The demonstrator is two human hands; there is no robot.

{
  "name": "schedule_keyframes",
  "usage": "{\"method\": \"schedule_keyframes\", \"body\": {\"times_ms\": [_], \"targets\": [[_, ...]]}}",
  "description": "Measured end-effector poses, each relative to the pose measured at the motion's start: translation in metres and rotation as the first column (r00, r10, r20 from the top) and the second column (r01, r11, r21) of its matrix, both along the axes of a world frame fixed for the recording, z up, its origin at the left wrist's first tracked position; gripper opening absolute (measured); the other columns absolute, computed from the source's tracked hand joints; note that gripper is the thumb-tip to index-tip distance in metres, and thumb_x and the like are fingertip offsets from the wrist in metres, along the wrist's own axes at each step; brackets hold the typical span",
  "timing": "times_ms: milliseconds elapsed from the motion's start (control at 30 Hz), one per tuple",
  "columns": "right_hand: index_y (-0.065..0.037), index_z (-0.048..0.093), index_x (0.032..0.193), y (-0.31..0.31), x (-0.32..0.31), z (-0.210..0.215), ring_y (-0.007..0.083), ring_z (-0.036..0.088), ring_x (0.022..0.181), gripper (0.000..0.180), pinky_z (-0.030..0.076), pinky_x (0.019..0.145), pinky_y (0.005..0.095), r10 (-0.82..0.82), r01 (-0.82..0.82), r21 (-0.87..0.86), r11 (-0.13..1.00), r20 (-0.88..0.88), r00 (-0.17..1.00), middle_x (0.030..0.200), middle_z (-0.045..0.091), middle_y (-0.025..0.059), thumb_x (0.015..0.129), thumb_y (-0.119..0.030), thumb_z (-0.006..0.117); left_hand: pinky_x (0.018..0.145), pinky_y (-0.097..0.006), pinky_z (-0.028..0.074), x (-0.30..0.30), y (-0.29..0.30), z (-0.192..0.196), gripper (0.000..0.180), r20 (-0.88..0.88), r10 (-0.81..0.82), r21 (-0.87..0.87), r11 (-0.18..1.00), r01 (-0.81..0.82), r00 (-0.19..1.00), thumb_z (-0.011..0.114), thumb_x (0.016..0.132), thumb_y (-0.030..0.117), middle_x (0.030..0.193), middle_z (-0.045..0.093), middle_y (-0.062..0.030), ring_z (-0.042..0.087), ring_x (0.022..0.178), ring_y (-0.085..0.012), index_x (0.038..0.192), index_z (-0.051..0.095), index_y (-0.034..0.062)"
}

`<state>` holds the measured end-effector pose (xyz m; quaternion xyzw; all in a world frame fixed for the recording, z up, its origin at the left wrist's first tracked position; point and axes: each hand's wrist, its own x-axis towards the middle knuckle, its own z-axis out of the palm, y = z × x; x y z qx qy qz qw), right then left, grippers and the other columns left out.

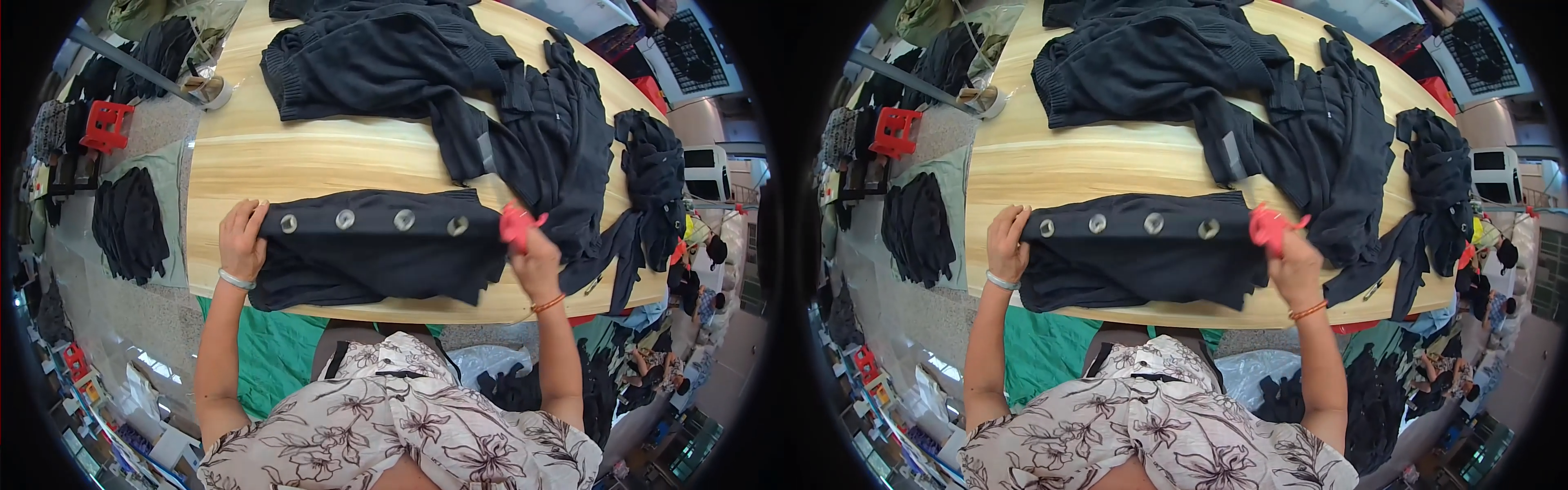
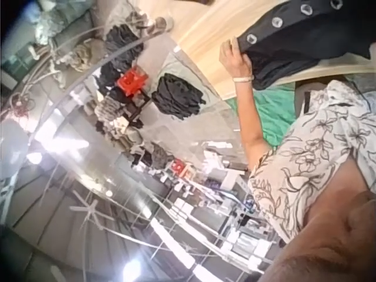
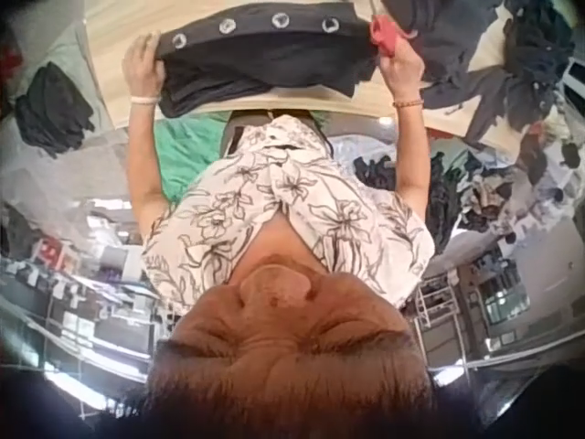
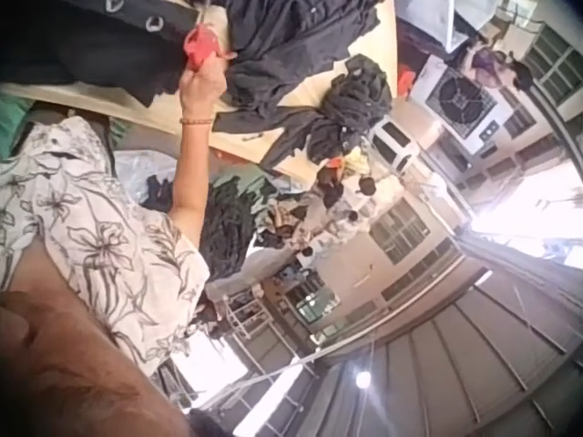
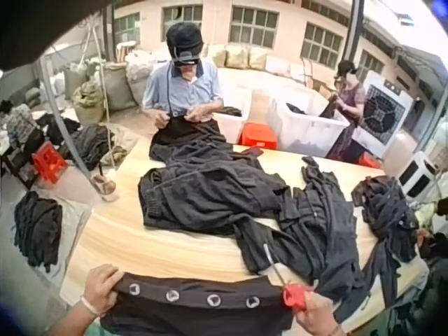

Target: The person is trimming excess threads from black sweaters using a pair of scissors on a wooden table.

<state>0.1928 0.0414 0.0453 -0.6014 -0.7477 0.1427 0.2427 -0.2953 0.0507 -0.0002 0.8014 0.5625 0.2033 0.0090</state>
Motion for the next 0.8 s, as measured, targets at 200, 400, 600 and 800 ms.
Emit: {"method": "schedule_keyframes", "body": {"times_ms": [200,400,600,800], "targets": [[-0.002,0.065,0.087,0.034,0.047,0.008,0.0365,0.066,0.075,0.040,0.053,0.066,0.0430,0.070,0.124,-0.307,0.943,0.550,0.832,0.076,0.066,0.0190,0.077,-0.039,0.075,0.101,-0.048,0.039,0.028,-0.009,-0.043,0.043,-0.186,-0.066,0.063,0.995,0.079,0.980,0.054,0.082,0.004,0.128,0.057,-0.0148,0.051,0.122,-0.0346,0.124,0.061,0.0103],[-0.001,0.055,0.095,-0.025,0.036,-0.022,0.0327,0.061,0.085,0.021,0.051,0.070,0.0421,0.036,0.155,-0.258,0.954,0.609,0.793,0.110,0.059,0.0199,0.081,-0.013,0.066,0.102,-0.049,0.034,0.041,-0.059,-0.068,0.046,-0.033,0.058,-0.267,0.961,-0.065,0.998,0.070,0.078,0.014,0.136,0.048,-0.0164,0.043,0.126,-0.0359,0.123,0.060,0.0116],[-0.006,0.047,0.129,-0.046,-0.042,-0.003,0.0371,0.060,0.092,0.051,0.049,0.078,0.0440,0.148,-0.111,-0.422,0.900,0.056,0.987,0.099,0.061,0.0170,0.081,-0.001,0.064,0.074,-0.040,0.049,0.043,-0.051,-0.082,0.030,0.302,0.150,-0.248,0.966,-0.074,0.942,0.073,0.073,0.003,0.098,0.053,-0.0130,0.056,0.086,-0.0323,0.100,0.060,0.0046],[-0.008,0.056,0.107,-0.038,-0.105,-0.029,0.0340,0.061,0.085,0.025,0.048,0.075,0.0433,0.488,-0.428,-0.545,0.720,-0.039,0.872,0.086,0.063,0.0144,0.086,-0.018,0.065,0.070,-0.038,0.049,0.037,-0.043,-0.092,0.024,0.389,0.132,-0.339,0.941,0.008,0.912,0.067,0.070,-0.002,0.088,0.053,-0.0119,0.056,0.081,-0.0305,0.090,0.056,0.0044]]}}
